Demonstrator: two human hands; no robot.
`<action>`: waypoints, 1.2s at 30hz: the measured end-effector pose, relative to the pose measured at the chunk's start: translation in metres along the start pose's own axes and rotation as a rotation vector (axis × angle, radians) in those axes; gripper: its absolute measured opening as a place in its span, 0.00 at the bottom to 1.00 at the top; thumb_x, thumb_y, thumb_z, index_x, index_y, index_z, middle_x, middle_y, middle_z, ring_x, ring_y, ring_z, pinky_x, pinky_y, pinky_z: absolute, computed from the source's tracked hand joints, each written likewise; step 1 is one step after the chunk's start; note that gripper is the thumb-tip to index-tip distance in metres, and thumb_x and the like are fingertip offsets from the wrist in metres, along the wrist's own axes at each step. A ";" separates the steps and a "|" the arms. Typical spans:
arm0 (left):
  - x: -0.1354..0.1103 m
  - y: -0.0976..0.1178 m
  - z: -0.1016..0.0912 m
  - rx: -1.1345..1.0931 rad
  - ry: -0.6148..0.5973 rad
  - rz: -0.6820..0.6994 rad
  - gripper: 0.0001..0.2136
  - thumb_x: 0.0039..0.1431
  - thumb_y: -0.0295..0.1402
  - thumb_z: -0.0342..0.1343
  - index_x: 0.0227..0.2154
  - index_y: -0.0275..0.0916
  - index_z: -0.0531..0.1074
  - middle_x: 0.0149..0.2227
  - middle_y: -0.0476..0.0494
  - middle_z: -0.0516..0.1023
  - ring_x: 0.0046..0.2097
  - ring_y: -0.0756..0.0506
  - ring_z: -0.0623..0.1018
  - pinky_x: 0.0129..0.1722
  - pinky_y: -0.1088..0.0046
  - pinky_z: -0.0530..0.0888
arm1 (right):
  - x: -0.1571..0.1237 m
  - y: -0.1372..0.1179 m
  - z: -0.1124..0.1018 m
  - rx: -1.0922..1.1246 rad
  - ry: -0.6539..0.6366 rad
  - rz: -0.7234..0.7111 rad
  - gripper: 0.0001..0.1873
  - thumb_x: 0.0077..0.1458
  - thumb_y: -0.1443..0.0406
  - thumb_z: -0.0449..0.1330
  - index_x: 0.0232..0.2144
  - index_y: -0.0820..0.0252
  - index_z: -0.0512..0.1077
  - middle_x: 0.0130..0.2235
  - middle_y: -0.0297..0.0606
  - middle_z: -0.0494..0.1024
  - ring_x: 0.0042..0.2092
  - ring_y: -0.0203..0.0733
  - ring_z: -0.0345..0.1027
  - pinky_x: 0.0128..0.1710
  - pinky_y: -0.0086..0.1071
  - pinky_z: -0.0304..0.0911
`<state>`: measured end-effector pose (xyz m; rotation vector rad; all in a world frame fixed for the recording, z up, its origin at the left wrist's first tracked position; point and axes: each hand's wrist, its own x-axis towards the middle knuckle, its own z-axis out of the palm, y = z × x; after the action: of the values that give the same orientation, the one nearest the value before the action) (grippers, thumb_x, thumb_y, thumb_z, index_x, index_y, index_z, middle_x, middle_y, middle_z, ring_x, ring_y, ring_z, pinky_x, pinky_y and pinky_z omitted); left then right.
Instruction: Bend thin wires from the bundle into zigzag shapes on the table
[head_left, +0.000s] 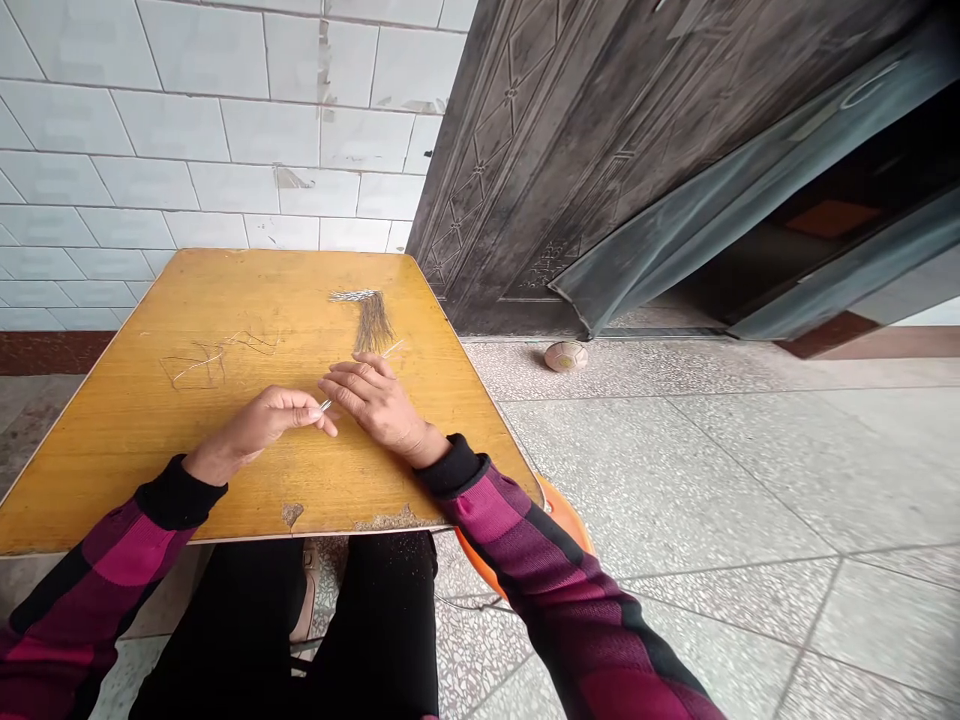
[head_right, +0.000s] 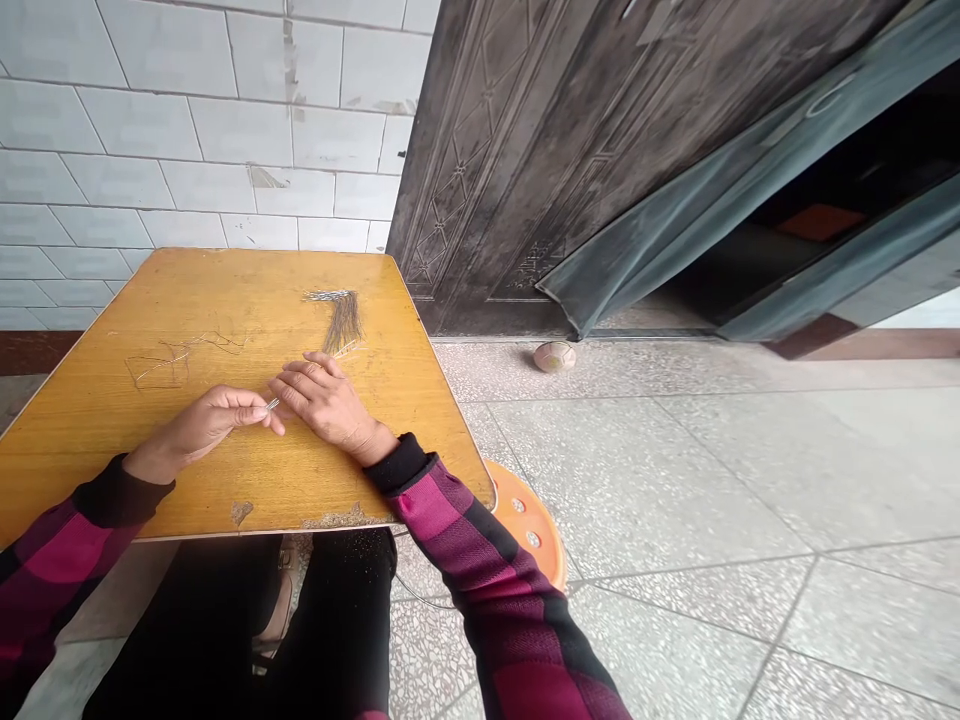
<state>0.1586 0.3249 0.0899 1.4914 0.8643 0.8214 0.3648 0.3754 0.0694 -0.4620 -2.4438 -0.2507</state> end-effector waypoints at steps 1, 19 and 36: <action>0.000 0.000 0.000 -0.043 0.001 0.006 0.11 0.55 0.37 0.58 0.27 0.35 0.80 0.33 0.37 0.81 0.45 0.39 0.77 0.54 0.60 0.63 | 0.000 0.001 0.000 -0.009 -0.001 0.010 0.16 0.65 0.68 0.48 0.52 0.60 0.69 0.50 0.43 0.75 0.55 0.44 0.63 0.59 0.49 0.53; 0.005 0.004 -0.033 -0.761 0.484 -0.148 0.12 0.58 0.26 0.50 0.19 0.36 0.66 0.20 0.50 0.68 0.29 0.49 0.75 0.46 0.60 0.73 | -0.010 0.041 -0.006 -0.110 -0.223 0.342 0.15 0.66 0.66 0.45 0.42 0.64 0.72 0.32 0.42 0.76 0.32 0.40 0.65 0.34 0.32 0.56; 0.011 -0.011 -0.075 0.045 0.580 -0.048 0.12 0.55 0.41 0.55 0.30 0.35 0.70 0.28 0.45 0.74 0.21 0.55 0.66 0.20 0.80 0.61 | 0.004 -0.003 0.008 1.453 -0.427 1.140 0.10 0.50 0.65 0.58 0.25 0.68 0.74 0.17 0.32 0.72 0.15 0.28 0.61 0.17 0.21 0.61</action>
<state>0.0976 0.3712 0.0851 1.2759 1.3445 1.2332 0.3559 0.3759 0.0655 -1.0695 -1.6274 2.0115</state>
